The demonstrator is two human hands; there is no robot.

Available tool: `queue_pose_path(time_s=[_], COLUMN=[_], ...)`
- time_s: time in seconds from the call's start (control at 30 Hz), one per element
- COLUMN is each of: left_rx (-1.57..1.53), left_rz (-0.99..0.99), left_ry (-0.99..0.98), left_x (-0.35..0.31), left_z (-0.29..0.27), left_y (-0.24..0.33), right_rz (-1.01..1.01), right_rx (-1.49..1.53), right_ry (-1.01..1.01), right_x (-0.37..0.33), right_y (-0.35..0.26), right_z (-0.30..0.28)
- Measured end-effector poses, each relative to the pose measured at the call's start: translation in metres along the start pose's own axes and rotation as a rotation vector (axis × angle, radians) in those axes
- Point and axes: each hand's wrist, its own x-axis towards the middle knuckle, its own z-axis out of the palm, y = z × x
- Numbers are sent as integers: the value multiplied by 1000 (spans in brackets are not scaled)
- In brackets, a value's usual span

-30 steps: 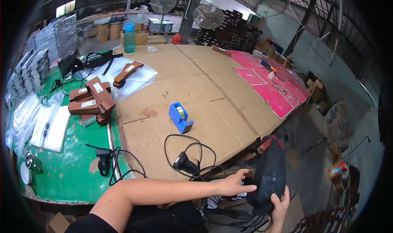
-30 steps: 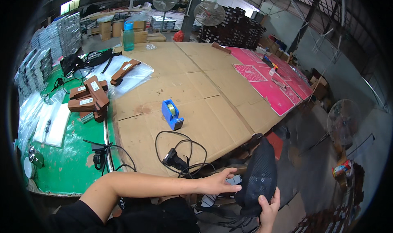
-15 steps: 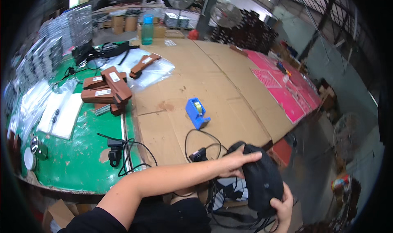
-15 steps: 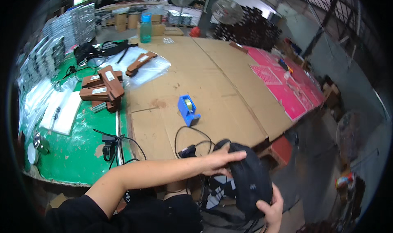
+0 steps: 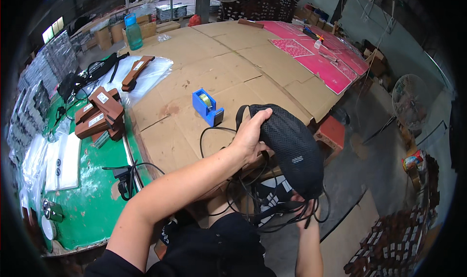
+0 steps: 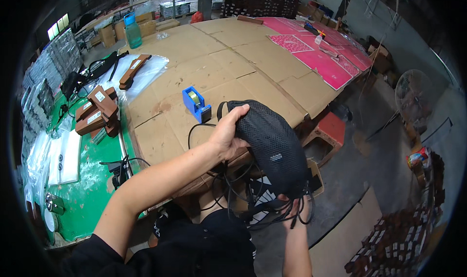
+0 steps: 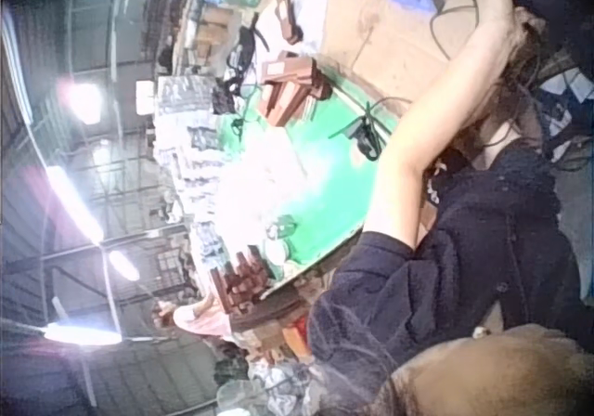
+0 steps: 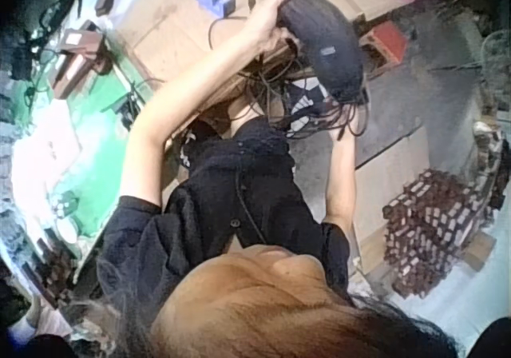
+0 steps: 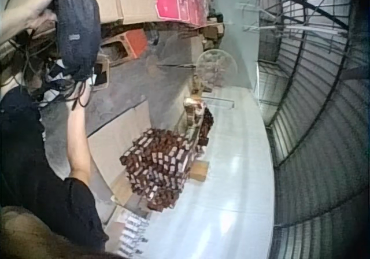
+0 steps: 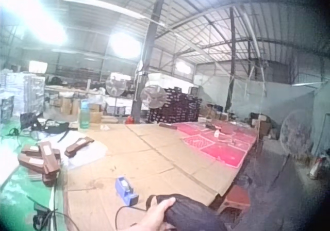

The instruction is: Assembling electronic gear with mesh pouches and organizing straps at a warehouse table.

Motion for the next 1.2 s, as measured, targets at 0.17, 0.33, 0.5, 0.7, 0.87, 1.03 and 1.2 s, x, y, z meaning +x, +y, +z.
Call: queue_pose_path(time_s=[0.17, 0.33, 0.5, 0.7, 0.87, 1.03, 1.2], left_rx=[-8, 269, 420, 464, 579, 596, 590], left_rz=[67, 108, 108, 176, 217, 301, 289], left_ry=[-46, -32, 52, 139, 167, 229, 195], left_x=[27, 45, 42, 35, 42, 49, 48], left_z=[-4, 4, 0, -9, -14, -17, -13], left_y=[3, 5, 15, 40, 56, 69, 77], right_rz=[363, 371, 339, 208, 88, -29, -158], right_rx=[454, 620, 619, 546, -248, -540, -639], right_ry=[-323, -405, -325, -381, -628, -512, -418], right_x=[-37, -42, -56, -57, -38, -32, -30], right_y=[34, 31, 16, -8, -32, -36, -27], right_z=[58, 51, 83, 103, 91, 101, 106])
